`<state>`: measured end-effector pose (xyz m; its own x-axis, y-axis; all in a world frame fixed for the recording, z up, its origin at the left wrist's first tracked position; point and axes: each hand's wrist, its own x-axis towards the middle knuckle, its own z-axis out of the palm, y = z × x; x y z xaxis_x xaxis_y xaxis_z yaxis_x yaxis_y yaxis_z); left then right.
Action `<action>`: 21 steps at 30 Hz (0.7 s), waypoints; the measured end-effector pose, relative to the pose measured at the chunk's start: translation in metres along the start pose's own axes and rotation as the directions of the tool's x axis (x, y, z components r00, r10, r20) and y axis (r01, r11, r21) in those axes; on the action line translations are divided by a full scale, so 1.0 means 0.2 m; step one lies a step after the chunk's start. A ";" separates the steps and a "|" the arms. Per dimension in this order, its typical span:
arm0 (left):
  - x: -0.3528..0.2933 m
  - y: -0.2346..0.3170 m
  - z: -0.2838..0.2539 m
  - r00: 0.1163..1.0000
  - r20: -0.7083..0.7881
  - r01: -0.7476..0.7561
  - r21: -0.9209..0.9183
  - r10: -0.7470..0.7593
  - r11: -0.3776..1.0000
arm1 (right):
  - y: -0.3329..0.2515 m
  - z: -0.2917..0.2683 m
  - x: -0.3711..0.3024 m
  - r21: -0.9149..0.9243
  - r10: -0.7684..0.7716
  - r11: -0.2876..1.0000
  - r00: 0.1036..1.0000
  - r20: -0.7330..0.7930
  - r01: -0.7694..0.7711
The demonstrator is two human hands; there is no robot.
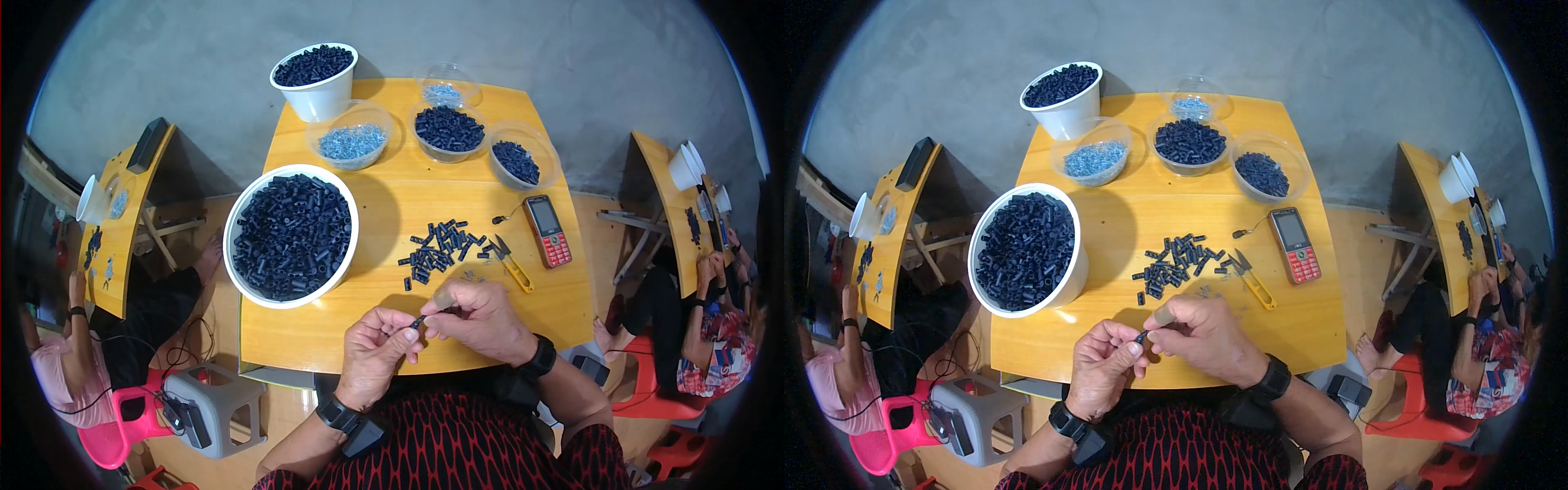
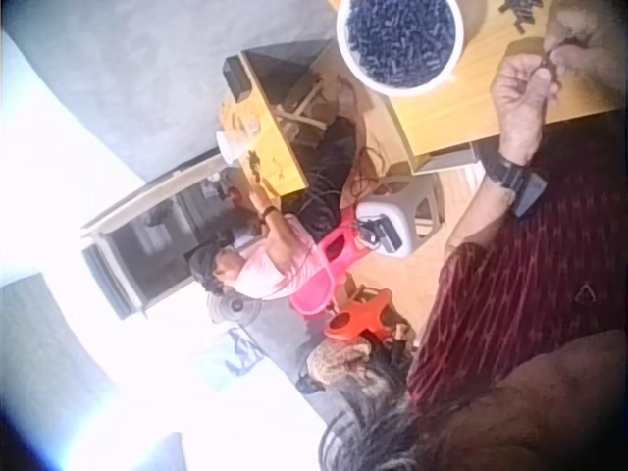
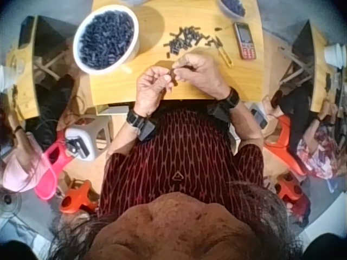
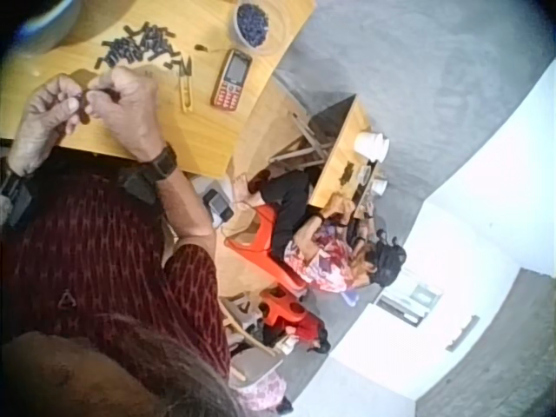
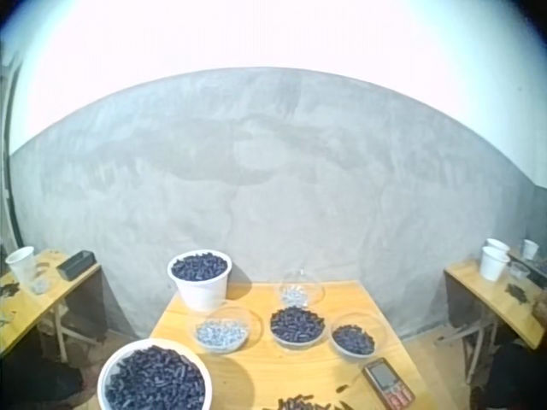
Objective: The worker is assembling metal clips into small black plastic components at a workshop table.
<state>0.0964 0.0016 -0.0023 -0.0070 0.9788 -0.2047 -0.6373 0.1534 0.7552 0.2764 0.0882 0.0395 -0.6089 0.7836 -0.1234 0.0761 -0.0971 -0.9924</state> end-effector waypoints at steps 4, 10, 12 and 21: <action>0.00 0.00 0.00 1.000 -0.004 0.007 0.002 -0.007 1.000 | -0.01 0.02 0.00 0.023 -0.018 1.000 1.000 -0.014 0.019; 0.00 0.02 0.00 1.000 0.008 0.025 -0.017 -0.024 1.000 | 0.05 0.01 0.00 -0.029 -0.141 0.990 0.990 -0.015 0.140; 0.00 0.02 0.00 0.999 0.026 0.027 -0.046 -0.026 0.999 | 0.06 0.00 0.00 0.002 -0.166 0.986 0.986 -0.021 0.166; -0.01 0.05 0.01 0.997 0.011 0.079 -0.005 -0.079 0.997 | 0.03 0.02 0.01 -0.230 -0.353 0.915 0.934 -0.051 0.333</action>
<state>0.0913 0.0012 0.0062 0.0517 0.9650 -0.2571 -0.6400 0.2296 0.7332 0.2717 0.0863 0.0326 -0.5558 0.7975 0.2348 0.0484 0.3130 -0.9485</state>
